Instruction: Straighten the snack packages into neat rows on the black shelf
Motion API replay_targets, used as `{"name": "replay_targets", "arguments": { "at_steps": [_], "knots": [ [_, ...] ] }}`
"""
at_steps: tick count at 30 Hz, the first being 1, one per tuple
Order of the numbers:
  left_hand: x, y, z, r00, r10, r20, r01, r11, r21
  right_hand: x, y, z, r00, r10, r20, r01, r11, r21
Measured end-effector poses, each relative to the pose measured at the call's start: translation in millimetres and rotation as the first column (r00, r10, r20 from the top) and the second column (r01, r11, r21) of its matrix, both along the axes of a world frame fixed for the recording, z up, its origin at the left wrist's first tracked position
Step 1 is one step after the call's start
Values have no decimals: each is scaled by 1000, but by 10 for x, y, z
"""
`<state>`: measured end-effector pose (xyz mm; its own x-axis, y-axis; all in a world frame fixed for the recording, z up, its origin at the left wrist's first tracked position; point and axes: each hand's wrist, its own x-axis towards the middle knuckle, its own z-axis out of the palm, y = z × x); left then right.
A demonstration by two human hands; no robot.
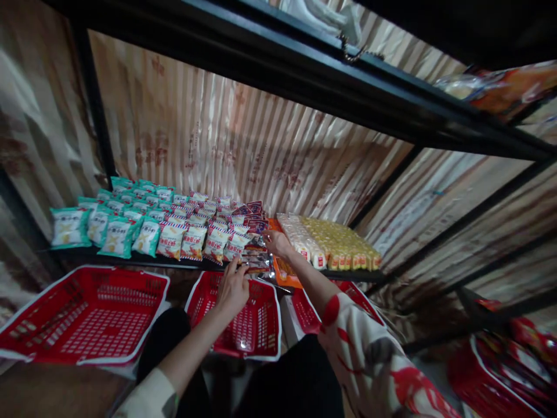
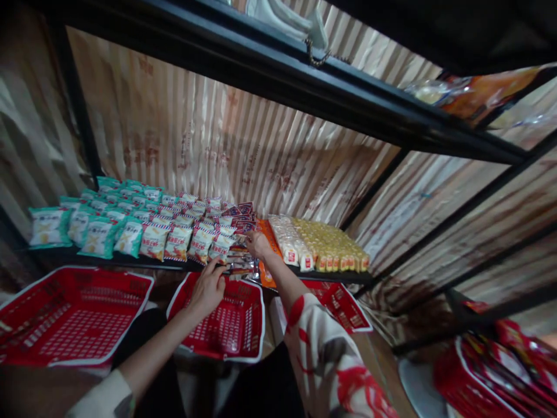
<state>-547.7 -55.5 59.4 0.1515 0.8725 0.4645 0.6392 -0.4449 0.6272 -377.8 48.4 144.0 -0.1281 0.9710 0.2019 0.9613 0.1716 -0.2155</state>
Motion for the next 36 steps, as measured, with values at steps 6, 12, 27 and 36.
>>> {"name": "replay_targets", "arguments": {
  "at_steps": [6,12,27,36],
  "knots": [
    [191,-5,-60,1000,31,5,-31,999,45,141,-18,41,1000,7,25,-7,1000,1],
    [626,320,-268,999,23,-46,-20,997,69,644,194,-34,998,-14,-58,18,998,61],
    [892,807,-337,989,-75,-131,85,993,75,607,1535,-111,1000,10,-22,-10,1000,-8],
    [1004,972,-551,973,42,-225,10,975,224,279,2290,-76,993,29,110,-19,996,-88]
  ]
}}
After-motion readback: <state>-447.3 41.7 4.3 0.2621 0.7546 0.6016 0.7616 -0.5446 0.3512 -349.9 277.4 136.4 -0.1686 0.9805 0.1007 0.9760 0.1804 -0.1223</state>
